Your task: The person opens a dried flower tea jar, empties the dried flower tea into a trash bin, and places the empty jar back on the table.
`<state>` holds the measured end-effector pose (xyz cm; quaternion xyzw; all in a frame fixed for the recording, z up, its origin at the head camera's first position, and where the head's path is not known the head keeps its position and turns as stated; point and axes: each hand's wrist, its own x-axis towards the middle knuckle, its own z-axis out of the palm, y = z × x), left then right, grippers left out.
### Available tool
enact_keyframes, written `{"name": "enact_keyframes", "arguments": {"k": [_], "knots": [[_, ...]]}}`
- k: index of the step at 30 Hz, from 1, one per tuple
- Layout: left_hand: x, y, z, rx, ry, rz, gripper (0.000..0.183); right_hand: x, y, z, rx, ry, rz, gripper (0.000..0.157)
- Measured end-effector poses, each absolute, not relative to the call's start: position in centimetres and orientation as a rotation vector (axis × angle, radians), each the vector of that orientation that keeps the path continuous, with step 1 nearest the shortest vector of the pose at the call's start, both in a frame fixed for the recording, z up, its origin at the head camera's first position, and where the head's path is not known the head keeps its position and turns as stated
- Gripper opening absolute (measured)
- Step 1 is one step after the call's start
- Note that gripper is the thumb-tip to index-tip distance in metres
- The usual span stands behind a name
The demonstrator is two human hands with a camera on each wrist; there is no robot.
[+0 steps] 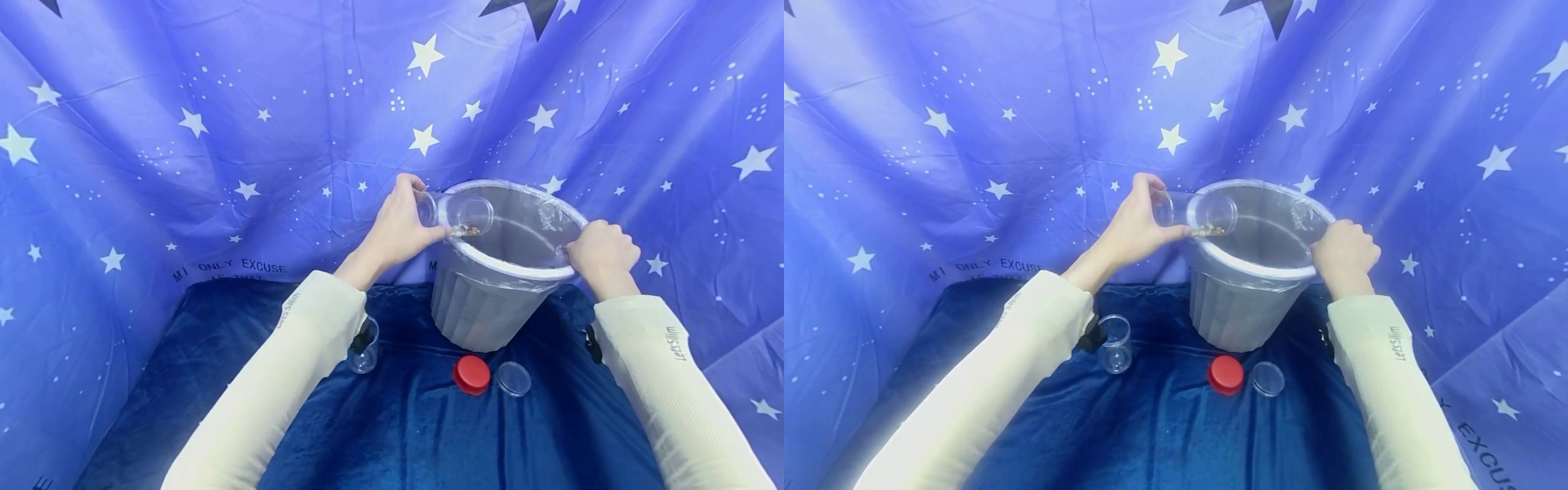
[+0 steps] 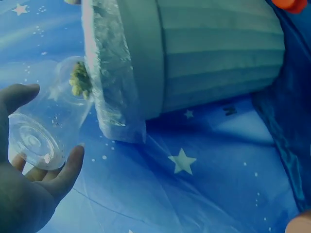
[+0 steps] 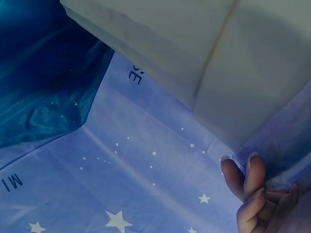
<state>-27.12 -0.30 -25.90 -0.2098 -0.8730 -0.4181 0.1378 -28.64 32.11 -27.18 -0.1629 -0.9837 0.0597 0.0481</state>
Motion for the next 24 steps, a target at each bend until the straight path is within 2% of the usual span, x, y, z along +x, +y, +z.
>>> {"name": "enact_keyframes", "arguments": {"k": [13,24], "knots": [[-26.5,1.1,-24.7,-0.456,-2.516,-1.177,0.061,-28.7,32.0,-27.0,-0.503,-3.005,0.186,0.067],[-26.2,1.9,-24.5,-0.54,-2.505,-1.118,0.066,-28.7,32.2,-27.2,-0.507,-3.009,0.185,0.066]]}}
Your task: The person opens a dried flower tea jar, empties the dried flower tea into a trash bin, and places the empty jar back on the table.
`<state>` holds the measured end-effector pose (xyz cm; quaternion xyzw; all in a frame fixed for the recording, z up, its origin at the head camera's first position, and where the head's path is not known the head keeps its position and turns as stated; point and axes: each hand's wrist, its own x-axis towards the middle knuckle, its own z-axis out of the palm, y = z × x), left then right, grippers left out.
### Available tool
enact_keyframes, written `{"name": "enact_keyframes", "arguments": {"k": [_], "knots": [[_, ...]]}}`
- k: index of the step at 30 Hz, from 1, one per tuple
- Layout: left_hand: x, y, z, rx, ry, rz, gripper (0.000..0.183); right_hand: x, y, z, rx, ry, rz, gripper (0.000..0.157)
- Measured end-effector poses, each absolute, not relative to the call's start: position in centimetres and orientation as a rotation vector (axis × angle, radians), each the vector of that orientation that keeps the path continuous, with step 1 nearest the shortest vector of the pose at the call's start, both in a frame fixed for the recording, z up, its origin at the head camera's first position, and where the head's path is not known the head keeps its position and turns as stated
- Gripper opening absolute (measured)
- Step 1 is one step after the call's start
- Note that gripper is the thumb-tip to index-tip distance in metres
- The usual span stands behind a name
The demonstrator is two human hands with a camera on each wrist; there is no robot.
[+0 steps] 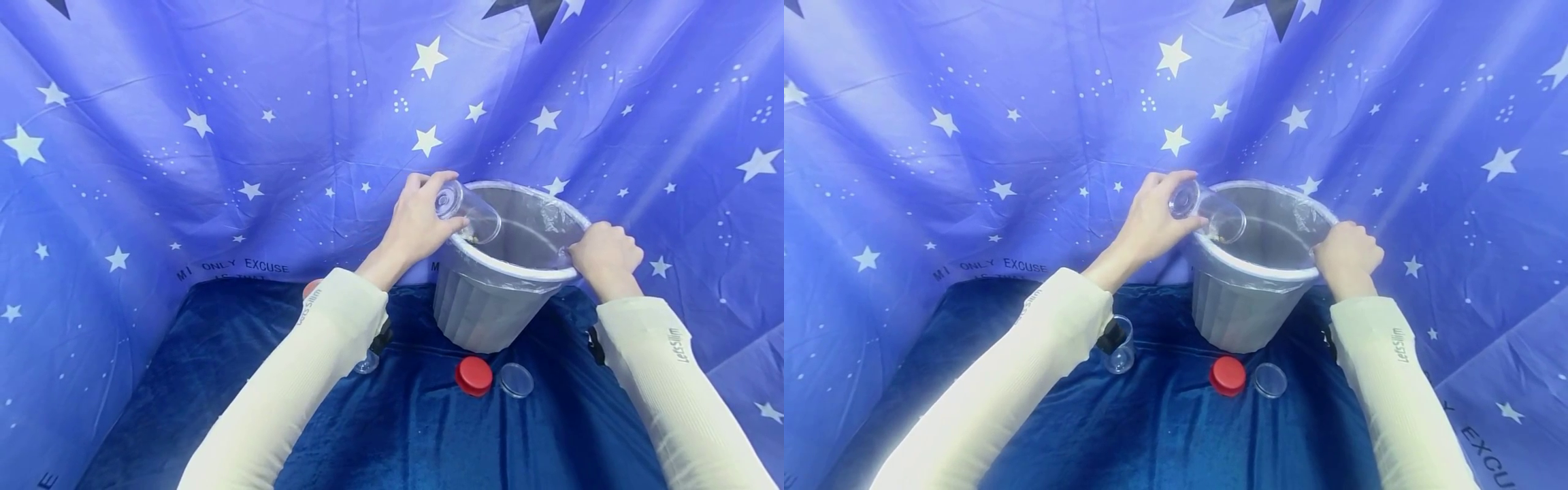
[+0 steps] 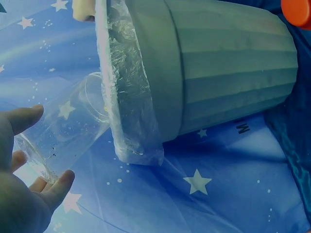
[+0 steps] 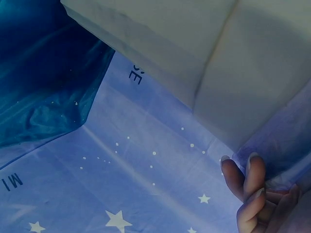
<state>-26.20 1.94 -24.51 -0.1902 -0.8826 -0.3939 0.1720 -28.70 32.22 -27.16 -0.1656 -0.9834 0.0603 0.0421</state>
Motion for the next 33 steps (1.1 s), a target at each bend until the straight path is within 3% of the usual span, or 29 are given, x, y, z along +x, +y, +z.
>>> {"name": "enact_keyframes", "arguments": {"k": [23,33], "knots": [[-26.07,2.24,-24.05,-0.984,-2.465,-0.69,0.063,-28.8,32.19,-27.31,-0.507,-3.011,0.173,0.065],[-26.32,2.33,-24.27,-1.071,-2.471,-0.584,0.07,-28.81,32.28,-27.29,-0.508,-3.008,0.175,0.063]]}}
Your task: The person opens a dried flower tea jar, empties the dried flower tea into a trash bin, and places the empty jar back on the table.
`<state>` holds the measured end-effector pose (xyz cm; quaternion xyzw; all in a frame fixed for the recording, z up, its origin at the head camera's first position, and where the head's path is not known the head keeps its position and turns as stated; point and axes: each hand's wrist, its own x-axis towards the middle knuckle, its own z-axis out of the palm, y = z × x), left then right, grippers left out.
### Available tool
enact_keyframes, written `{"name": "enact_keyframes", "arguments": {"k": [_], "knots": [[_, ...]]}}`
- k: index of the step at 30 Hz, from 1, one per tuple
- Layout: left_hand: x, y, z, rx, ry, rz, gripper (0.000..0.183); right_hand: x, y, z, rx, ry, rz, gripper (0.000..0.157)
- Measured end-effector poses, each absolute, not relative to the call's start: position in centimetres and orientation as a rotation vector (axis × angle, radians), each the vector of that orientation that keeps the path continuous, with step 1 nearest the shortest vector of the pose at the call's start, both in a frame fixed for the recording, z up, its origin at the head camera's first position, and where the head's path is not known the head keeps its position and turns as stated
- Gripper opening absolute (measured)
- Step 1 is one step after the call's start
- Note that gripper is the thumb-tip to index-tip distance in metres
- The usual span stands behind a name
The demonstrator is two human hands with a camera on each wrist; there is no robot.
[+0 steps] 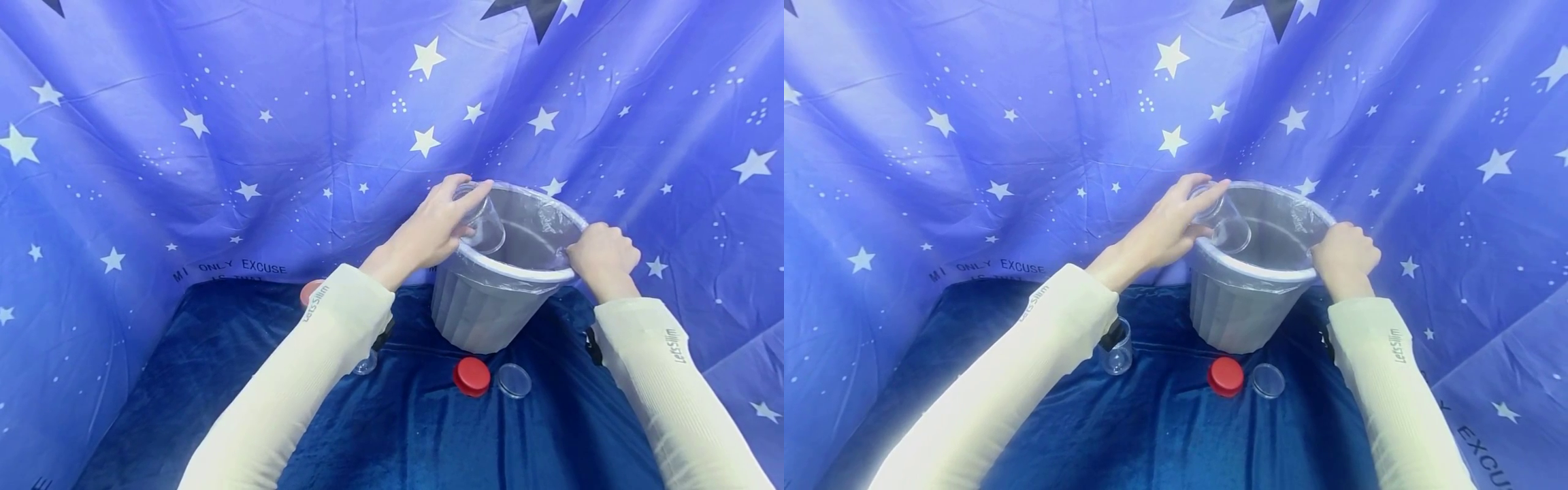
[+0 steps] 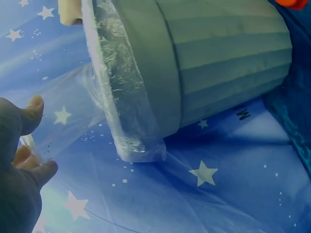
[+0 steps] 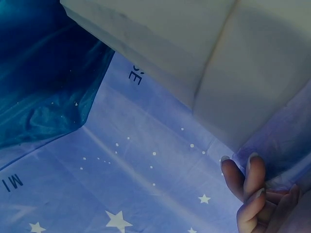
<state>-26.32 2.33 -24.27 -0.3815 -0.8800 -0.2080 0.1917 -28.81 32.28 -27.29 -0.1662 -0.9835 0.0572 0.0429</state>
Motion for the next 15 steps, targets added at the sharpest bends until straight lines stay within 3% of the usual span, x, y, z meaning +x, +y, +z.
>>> {"name": "enact_keyframes", "arguments": {"k": [15], "knots": [[-26.63,1.55,-25.19,-1.014,-2.418,-0.63,0.062,-28.75,32.18,-27.17,-0.52,-3.017,0.171,0.068]]}}
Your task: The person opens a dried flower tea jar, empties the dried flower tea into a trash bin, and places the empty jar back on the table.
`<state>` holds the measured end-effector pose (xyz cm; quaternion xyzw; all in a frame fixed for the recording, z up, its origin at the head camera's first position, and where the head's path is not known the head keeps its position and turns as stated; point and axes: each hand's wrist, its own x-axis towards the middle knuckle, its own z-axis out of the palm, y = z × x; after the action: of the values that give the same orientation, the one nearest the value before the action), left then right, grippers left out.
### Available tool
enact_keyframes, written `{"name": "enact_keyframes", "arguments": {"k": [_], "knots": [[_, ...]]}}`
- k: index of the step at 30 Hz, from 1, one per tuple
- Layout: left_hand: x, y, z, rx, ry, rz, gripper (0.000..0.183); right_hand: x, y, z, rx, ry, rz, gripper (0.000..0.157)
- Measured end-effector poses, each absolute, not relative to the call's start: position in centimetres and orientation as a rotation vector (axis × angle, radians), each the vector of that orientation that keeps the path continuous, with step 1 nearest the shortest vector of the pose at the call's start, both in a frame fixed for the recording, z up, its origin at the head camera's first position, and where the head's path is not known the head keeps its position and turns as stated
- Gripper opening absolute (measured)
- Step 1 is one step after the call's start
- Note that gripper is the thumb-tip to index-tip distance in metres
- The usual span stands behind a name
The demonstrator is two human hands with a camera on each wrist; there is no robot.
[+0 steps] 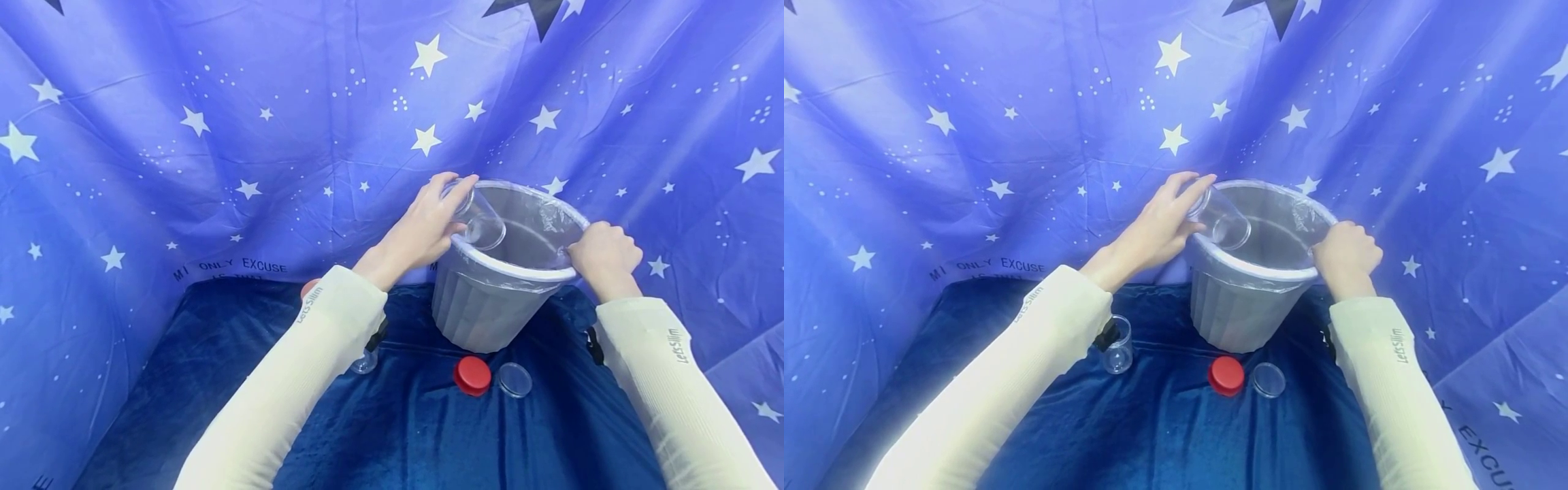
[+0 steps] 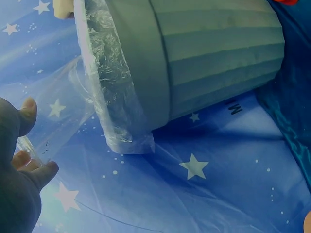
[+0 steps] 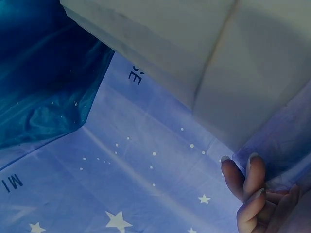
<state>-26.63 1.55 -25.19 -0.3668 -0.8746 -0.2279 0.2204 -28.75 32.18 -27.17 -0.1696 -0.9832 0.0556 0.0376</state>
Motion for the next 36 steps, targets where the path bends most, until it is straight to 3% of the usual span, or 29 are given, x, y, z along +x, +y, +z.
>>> {"name": "enact_keyframes", "arguments": {"k": [26,36], "knots": [[-26.2,-0.2,-26.1,-0.96,-2.42,-0.759,0.057,-28.7,32.3,-27.1,-0.501,-3.027,0.175,0.066],[-25.9,-1.0,-25.9,-0.845,-2.629,-0.698,0.063,-28.7,32.2,-27.1,-0.498,-3.032,0.173,0.067]]}}
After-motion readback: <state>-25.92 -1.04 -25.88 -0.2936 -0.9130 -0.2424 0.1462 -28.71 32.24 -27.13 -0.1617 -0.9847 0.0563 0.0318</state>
